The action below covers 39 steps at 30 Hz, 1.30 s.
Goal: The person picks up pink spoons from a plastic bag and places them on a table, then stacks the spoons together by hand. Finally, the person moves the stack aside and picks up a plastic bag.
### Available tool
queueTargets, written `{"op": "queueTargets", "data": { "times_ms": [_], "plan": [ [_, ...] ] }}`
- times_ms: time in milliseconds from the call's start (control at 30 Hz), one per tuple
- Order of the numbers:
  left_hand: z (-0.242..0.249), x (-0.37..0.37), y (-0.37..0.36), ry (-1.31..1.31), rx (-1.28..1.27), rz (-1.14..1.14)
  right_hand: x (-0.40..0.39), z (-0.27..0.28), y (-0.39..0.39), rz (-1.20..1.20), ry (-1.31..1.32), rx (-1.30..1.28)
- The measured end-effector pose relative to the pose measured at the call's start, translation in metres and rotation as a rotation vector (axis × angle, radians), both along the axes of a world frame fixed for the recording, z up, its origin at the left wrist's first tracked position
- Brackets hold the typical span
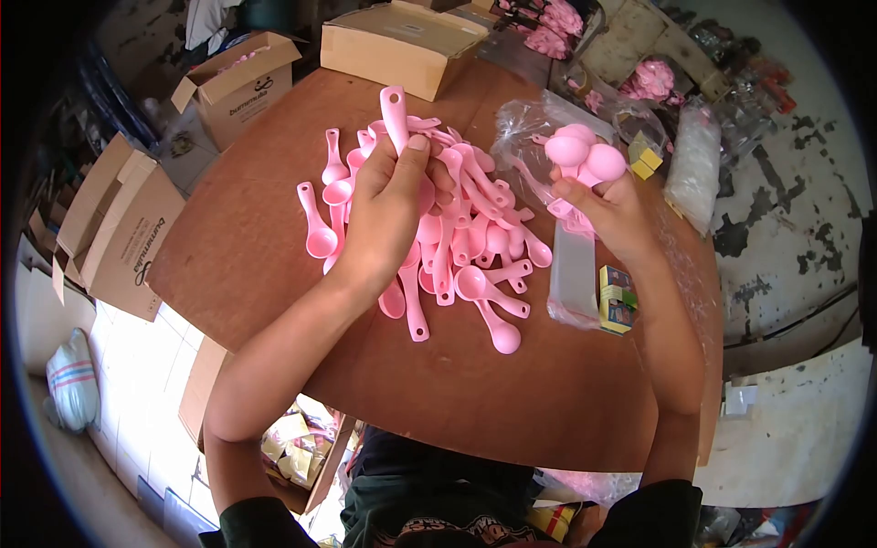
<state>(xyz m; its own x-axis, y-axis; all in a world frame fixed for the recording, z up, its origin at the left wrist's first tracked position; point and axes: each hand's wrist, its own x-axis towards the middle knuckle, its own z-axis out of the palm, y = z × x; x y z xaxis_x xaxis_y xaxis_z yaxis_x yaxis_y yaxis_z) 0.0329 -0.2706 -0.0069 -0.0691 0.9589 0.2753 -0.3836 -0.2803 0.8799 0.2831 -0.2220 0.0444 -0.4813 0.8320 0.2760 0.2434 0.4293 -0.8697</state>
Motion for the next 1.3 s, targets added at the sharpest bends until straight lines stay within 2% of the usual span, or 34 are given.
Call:
{"op": "queueTargets", "data": {
  "times_ms": [67, 133, 167, 233, 300, 367, 500, 567, 633, 700, 767, 833, 900, 967, 1000, 1033, 1200, 1267, 1300],
  "plan": [
    [-0.001, -0.004, 0.004, 0.054, 0.011, 0.031, -0.009, -0.002, -0.001, -0.025, -0.068, 0.184],
    [0.002, -0.006, 0.005, 0.228, 0.031, 0.175, -0.018, -0.007, 0.000, -0.032, -0.082, 0.247],
    [0.004, -0.009, 0.006, 0.232, 0.028, 0.176, -0.021, -0.009, 0.000, -0.042, -0.097, 0.314],
    [0.006, -0.018, 0.007, 0.727, 0.221, 0.384, -0.029, -0.012, -0.003, -0.075, -0.150, 0.412],
    [0.001, -0.022, 0.013, 0.749, 0.217, 0.413, -0.036, -0.012, -0.007, -0.106, -0.205, 0.513],
    [-0.003, -0.023, 0.016, 0.769, 0.213, 0.445, -0.040, -0.010, -0.009, -0.094, -0.268, 0.736],
    [-0.001, -0.021, 0.015, 0.778, 0.242, 0.469, -0.044, -0.011, -0.011, -0.038, -0.302, 0.898],
    [0.000, -0.022, 0.015, 0.793, 0.217, 0.448, -0.047, -0.012, -0.010, -0.042, -0.300, 0.882],
    [-0.003, -0.024, 0.016, 0.937, 0.238, 0.519, -0.053, -0.013, -0.011, -0.047, -0.298, 0.861],
    [-0.004, -0.024, 0.014, 1.019, 0.258, 0.563, -0.064, -0.014, -0.011, -0.115, -0.260, 0.583],
    [-0.005, -0.025, 0.015, 1.103, 0.287, 0.605, -0.070, -0.017, -0.001, -0.154, -0.340, 0.542],
    [-0.009, -0.025, 0.017, 1.197, 0.182, 0.571, -0.079, -0.014, 0.009, -0.164, -0.537, 0.234],
    [-0.015, -0.028, 0.020, 1.209, 0.245, 0.566, -0.077, -0.026, 0.037, -0.161, -0.592, 0.237],
    [-0.013, -0.025, 0.019, 1.215, 0.303, 0.564, -0.076, -0.026, 0.050, -0.010, -0.536, 0.073],
    [-0.010, -0.024, 0.017, 1.245, 0.279, 0.584, -0.081, 0.011, 0.025, -0.076, -0.553, -0.088],
    [-0.009, -0.023, 0.015, 1.273, 0.251, 0.604, -0.074, 0.005, 0.044, -0.029, -0.476, -0.020],
    [-0.010, -0.022, 0.015, 1.341, 0.284, 0.690, 0.021, 0.020, 0.112, -0.116, -0.547, 0.011],
    [-0.010, -0.020, 0.015, 1.339, 0.302, 0.698, 0.055, 0.009, 0.127, -0.210, -0.987, 0.284],
    [-0.010, -0.019, 0.015, 1.326, 0.299, 0.686, 0.068, -0.001, 0.130, -0.215, -0.989, 0.284]
  ]
}}
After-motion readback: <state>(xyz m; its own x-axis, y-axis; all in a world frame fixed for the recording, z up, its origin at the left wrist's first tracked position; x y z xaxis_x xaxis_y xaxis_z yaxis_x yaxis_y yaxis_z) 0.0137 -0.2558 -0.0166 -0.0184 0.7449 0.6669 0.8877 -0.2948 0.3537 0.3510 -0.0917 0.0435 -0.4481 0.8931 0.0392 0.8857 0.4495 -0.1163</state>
